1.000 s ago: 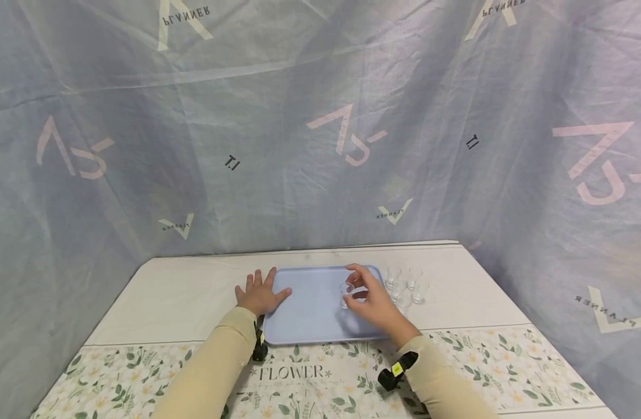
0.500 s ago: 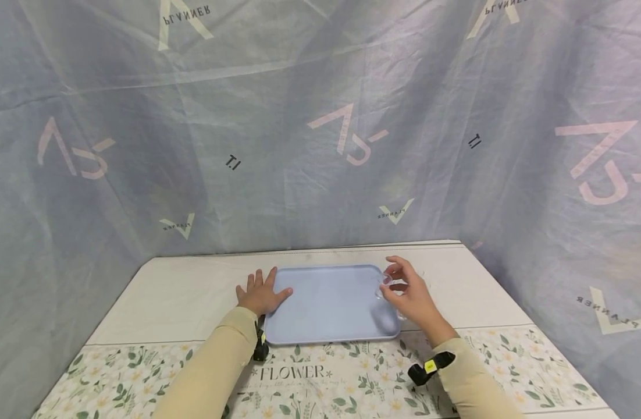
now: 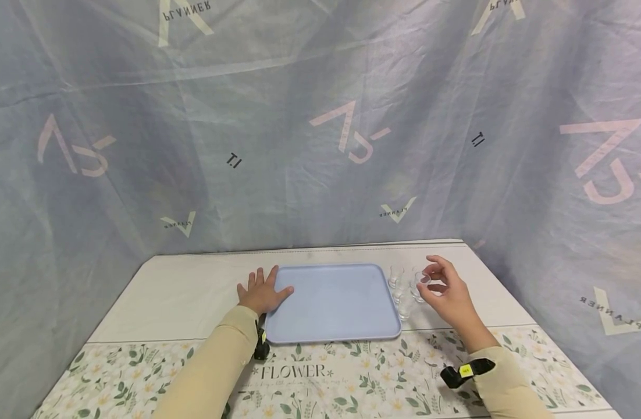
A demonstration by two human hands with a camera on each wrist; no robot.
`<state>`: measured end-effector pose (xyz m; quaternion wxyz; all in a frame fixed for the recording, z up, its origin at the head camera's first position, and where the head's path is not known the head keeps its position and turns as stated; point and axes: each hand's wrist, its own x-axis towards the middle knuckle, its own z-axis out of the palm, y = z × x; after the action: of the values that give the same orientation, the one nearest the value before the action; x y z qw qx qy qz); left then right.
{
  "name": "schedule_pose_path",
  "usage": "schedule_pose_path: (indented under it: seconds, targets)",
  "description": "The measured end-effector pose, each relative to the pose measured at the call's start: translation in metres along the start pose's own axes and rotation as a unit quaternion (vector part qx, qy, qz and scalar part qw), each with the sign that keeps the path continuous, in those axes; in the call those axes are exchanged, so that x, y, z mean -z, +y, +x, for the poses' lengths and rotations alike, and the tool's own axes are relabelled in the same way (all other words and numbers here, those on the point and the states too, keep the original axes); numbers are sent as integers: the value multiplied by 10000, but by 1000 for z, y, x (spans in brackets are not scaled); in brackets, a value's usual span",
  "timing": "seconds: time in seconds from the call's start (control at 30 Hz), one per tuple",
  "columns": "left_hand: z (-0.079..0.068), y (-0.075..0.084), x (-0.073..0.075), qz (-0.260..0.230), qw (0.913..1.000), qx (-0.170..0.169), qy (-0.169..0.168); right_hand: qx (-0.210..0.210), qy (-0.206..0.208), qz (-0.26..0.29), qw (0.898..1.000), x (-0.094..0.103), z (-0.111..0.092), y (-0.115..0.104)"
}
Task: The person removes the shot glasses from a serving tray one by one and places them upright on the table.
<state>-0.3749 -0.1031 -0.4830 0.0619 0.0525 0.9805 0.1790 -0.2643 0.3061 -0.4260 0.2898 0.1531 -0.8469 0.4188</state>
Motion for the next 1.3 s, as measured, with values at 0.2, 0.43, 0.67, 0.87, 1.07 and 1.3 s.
schedule_pose_path:
  seconds: [0.2,0.43,0.67,0.87,1.07,1.3]
  targets:
    - [1,-1,-1,-34,10000,-17,-6,-40,82,-329,9994,6,-7,18]
    - [1,-2,-1,-32,10000,38,-26,-122,52,-422,9990,4,-13,62]
    - [2,-2,-3,-23,10000,38,-4,-170,-155,-410,9989,2,-20,78]
    - [4,-3,-4,-23,10000,23,9,-233,-295,-480,9981,0,-24,86]
    - [4,-2,-3,-51,10000,6,2,-356,-348,-393,9980,0,-27,89]
    - [3,-1,-3,-47,10000,44,-23,-436,-455,-451,9970,0,-30,91]
